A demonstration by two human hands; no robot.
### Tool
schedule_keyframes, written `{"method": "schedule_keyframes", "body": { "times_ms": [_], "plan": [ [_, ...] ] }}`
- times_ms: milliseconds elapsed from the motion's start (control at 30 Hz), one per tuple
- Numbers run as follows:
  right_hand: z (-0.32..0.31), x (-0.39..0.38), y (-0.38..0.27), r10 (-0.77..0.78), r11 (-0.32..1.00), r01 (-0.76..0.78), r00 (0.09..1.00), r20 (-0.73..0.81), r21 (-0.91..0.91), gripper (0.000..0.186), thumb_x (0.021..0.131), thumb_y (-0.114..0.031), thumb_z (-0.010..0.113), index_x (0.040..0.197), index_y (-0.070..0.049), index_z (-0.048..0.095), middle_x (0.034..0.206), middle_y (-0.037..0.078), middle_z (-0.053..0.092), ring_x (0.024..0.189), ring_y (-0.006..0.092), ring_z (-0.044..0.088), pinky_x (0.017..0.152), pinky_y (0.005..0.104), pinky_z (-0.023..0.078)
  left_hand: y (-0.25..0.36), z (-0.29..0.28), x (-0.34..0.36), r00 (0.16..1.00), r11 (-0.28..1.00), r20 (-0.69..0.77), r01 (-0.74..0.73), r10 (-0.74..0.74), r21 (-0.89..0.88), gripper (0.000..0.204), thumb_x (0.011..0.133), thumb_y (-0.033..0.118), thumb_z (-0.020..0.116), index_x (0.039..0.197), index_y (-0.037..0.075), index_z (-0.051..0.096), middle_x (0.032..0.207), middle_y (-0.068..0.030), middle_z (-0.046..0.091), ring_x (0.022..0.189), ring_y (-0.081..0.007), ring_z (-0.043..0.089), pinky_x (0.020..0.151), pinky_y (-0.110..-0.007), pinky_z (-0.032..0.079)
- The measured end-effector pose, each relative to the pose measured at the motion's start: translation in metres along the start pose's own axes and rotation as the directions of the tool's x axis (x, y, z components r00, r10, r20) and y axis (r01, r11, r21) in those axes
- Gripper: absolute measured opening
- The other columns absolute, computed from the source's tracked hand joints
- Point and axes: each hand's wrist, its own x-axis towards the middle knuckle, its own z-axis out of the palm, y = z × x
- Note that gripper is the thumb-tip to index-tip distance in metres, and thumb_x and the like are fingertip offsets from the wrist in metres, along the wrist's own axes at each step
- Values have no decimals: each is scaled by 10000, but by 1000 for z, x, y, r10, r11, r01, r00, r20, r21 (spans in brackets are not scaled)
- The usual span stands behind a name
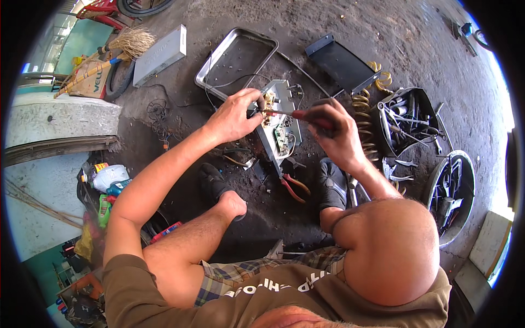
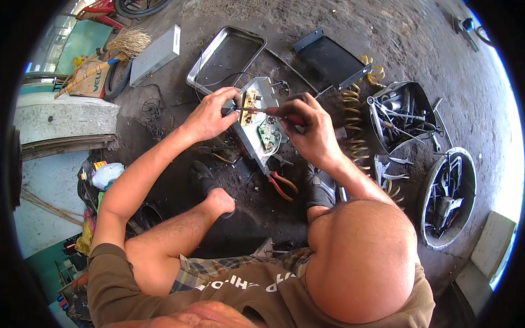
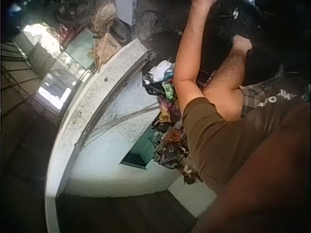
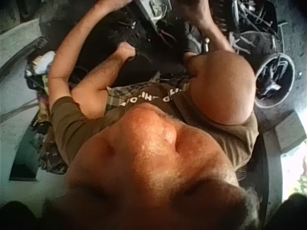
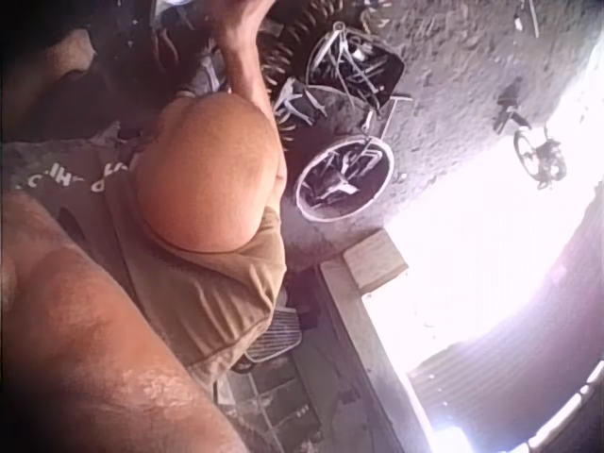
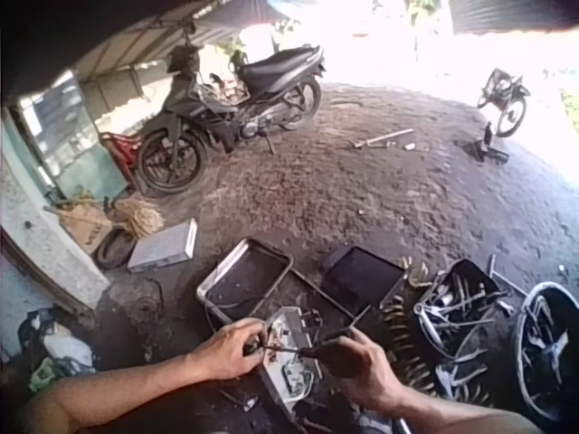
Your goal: The person sits on the floor and uses pliers and a screwdriver to strip wires and adjust components inside an open electronic device. The person manipulates the circuit board and wires within the metal casing throughout the clip.
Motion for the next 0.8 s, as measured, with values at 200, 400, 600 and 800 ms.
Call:
{"method": "schedule_keyframes", "body": {
  "times_ms": [200,400,600,800],
  "plan": [
    [0,3,4,-143,987,150,984,109,-61,394,896,101,760,1260,-34,692,1190,124,719,1041,233,758,921,365,608,-6,-4,-2,997,996,34,72,-70,-43,323,904,148,761,1184,24,656,1421,-199,671,1319,-401,652,1099,-444,525],
    [9,-2,2,-104,994,106,981,-163,2,474,868,100,789,1302,-39,661,1168,122,762,1085,238,777,937,347,609,-16,-16,-9,980,978,135,166,-149,-129,379,881,228,858,1171,77,668,1576,-140,599,1404,-340,616,1082,-547,549],
    [13,2,35,419,733,-430,896,148,527,373,981,-30,644,1352,0,624,1042,65,728,890,189,749,761,348,609,-28,-20,-22,952,938,163,288,-259,-194,363,928,256,849,1172,57,670,1454,-110,657,1137,-264,724,858,-444,636],
    [89,-22,62,54,997,-35,947,317,-63,500,970,-361,791,1266,27,683,1095,250,720,1048,355,744,906,488,603,-14,-12,-23,839,736,222,543,-496,-405,297,1014,268,753,1176,31,679,1058,-84,714,915,-166,733,662,-388,678]
  ]
}}
